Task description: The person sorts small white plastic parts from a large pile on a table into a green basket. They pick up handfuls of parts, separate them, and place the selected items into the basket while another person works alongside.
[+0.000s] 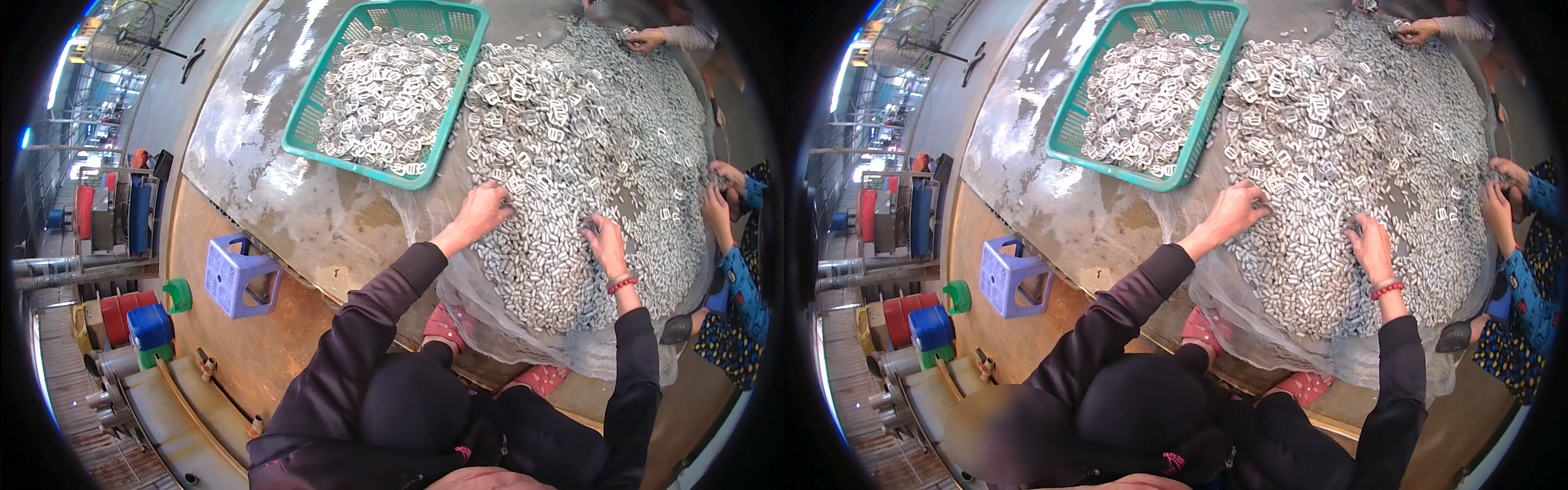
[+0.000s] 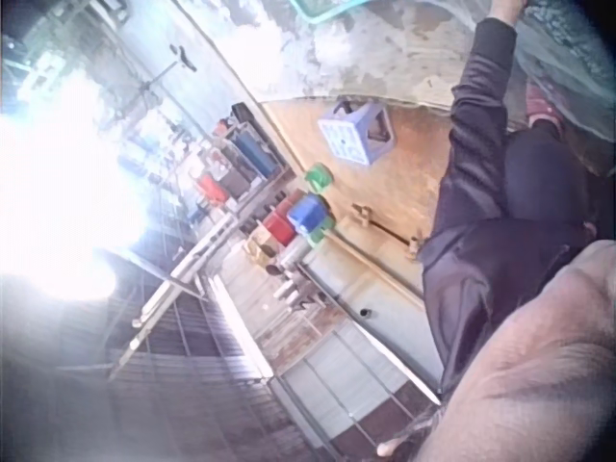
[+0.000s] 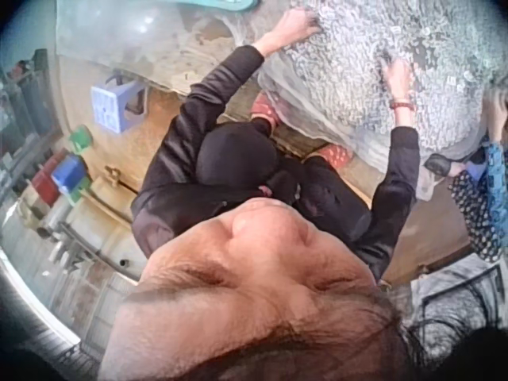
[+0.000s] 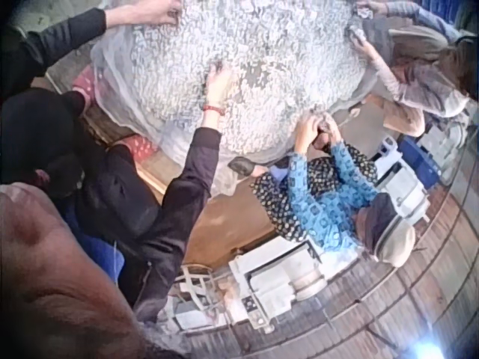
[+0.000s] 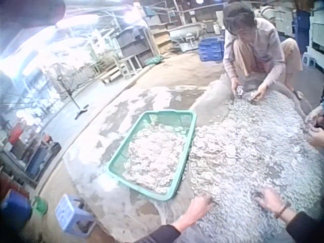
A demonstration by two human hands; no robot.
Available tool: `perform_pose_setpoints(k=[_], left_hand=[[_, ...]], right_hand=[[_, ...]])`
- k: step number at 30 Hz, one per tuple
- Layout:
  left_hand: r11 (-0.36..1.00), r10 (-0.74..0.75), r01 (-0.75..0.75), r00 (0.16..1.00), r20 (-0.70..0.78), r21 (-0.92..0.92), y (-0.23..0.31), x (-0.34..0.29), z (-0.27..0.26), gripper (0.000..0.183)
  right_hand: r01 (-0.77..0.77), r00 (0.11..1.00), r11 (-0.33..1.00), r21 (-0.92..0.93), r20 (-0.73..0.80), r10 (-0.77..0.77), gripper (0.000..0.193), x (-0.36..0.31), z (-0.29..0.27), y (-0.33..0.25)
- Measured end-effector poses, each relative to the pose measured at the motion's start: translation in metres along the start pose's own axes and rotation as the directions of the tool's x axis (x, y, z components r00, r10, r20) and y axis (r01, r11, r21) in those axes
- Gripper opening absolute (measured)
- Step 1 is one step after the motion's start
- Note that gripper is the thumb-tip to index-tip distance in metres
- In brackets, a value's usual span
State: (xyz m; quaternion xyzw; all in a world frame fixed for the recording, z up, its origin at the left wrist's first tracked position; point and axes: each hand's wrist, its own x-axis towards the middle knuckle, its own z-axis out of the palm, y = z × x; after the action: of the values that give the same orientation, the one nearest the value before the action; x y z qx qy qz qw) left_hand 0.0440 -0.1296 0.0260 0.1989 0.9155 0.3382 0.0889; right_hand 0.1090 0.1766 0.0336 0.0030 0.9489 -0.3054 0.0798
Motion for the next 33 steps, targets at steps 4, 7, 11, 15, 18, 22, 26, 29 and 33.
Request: perform_pose_setpoints(k=[4, 7, 11, 15, 18, 22, 26, 29, 33], left_hand=[[0.935, 0.097, -0.100, 0.995, -0.027, -0.339, 0.012, 0.010, -0.017, 0.025], [0.418, -0.028, 0.362, 0.922, 0.387, -0.833, 0.024, 0.013, -0.024, 0.028], [-0.162, 0.188, 0.537, 0.840, 0.508, -0.828, 0.048, 0.005, -0.012, 0.039], [-0.506, 0.220, 0.614, 0.771, 0.598, -0.606, 0.077, -0.006, 0.009, 0.046], [-0.602, 0.120, 0.596, 0.725, 0.678, -0.531, 0.091, -0.013, 0.018, 0.044], [-0.681, -0.025, 0.462, 0.760, 0.649, -0.567, 0.099, -0.011, 0.015, 0.034], [-0.757, 0.051, 0.324, 0.895, 0.443, -0.567, 0.076, 0.017, -0.029, 0.029], [-0.669, -0.121, 0.044, 0.978, 0.167, -0.742, 0.023, 0.054, -0.104, 0.032], [0.120, -0.431, -0.274, 0.851, -0.299, -0.954, -0.039, 0.081, -0.200, 0.031]], right_hand=[[0.006, 0.987, 0.967, 0.255, -0.155, 0.034, 0.019, 0.001, -0.006, -0.016], [-0.390, 0.895, 0.518, 0.761, 0.180, 0.409, 0.017, -0.001, -0.033, -0.041], [-0.168, 0.981, 0.772, 0.613, 0.028, 0.192, 0.012, -0.008, -0.058, -0.095], [0.251, 0.964, 0.926, 0.281, -0.162, -0.212, 0.028, -0.016, -0.052, -0.145], [0.402, 0.914, 0.915, -0.005, -0.057, -0.402, 0.045, -0.019, -0.046, -0.167], [0.509, 0.858, 0.844, -0.167, 0.029, -0.512, 0.055, -0.024, -0.049, -0.180], [0.428, 0.889, 0.904, -0.020, -0.172, -0.425, 0.048, -0.020, -0.069, -0.170], [0.347, 0.918, 0.938, -0.013, -0.199, -0.342, 0.042, -0.013, -0.080, -0.150], [0.204, 0.971, 0.954, 0.221, -0.169, -0.169, 0.043, -0.009, -0.080, -0.112]])
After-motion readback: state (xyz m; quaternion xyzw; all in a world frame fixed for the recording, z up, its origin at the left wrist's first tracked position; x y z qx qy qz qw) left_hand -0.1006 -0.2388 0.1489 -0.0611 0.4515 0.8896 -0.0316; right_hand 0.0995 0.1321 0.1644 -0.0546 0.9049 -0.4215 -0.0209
